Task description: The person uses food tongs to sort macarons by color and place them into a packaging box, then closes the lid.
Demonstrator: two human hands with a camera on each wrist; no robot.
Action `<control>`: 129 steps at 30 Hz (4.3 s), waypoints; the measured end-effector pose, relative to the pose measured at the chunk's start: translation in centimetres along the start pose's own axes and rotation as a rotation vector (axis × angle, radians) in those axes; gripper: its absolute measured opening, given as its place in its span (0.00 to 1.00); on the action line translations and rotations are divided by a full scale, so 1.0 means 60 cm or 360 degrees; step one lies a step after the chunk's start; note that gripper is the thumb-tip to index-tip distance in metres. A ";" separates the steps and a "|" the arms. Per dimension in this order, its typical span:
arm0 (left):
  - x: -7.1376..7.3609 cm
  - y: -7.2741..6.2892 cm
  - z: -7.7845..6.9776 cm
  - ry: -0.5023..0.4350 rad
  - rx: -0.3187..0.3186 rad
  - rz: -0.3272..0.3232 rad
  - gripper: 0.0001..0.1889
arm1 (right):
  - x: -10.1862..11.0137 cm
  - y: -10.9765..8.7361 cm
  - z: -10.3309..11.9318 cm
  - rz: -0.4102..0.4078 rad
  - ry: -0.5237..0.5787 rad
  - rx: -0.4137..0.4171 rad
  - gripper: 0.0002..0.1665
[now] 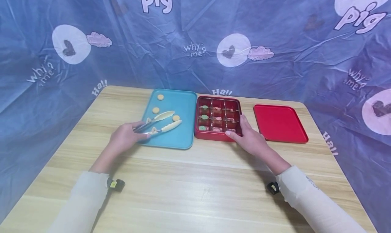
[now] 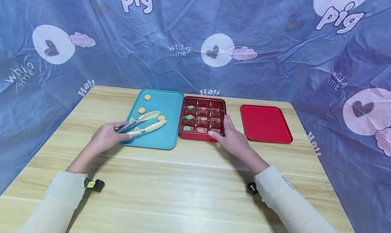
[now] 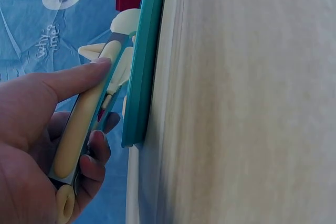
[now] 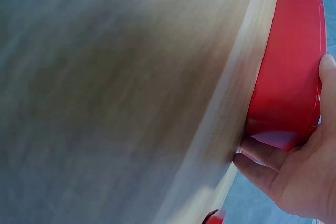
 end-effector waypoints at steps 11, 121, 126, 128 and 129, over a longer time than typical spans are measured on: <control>0.000 -0.002 0.002 0.0000 0.0011 0.0008 0.42 | -0.002 0.000 -0.001 -0.0002 0.0006 -0.0004 0.66; -0.112 -0.022 -0.292 0.0101 -0.0353 0.0250 0.29 | 0.006 -0.002 -0.013 -0.0052 -0.0058 0.0033 0.74; -0.113 -0.021 -0.293 0.0091 -0.0353 0.0249 0.31 | 0.006 -0.002 -0.013 -0.0063 -0.0050 0.0041 0.73; -0.112 -0.021 -0.293 0.0075 -0.0342 0.0261 0.32 | 0.006 -0.002 -0.013 -0.0067 -0.0047 0.0040 0.73; -0.111 -0.021 -0.292 0.0064 -0.0336 0.0265 0.33 | 0.006 -0.002 -0.012 -0.0062 -0.0044 0.0036 0.73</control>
Point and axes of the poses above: each hand's wrist, its own y-axis towards the middle knuckle, its own x-axis out of the back of the hand, z = x × y, the point moved 1 cm from there along y, towards the middle knuckle, and after that the axes turned 14 degrees about x, right-handed, at the moved point
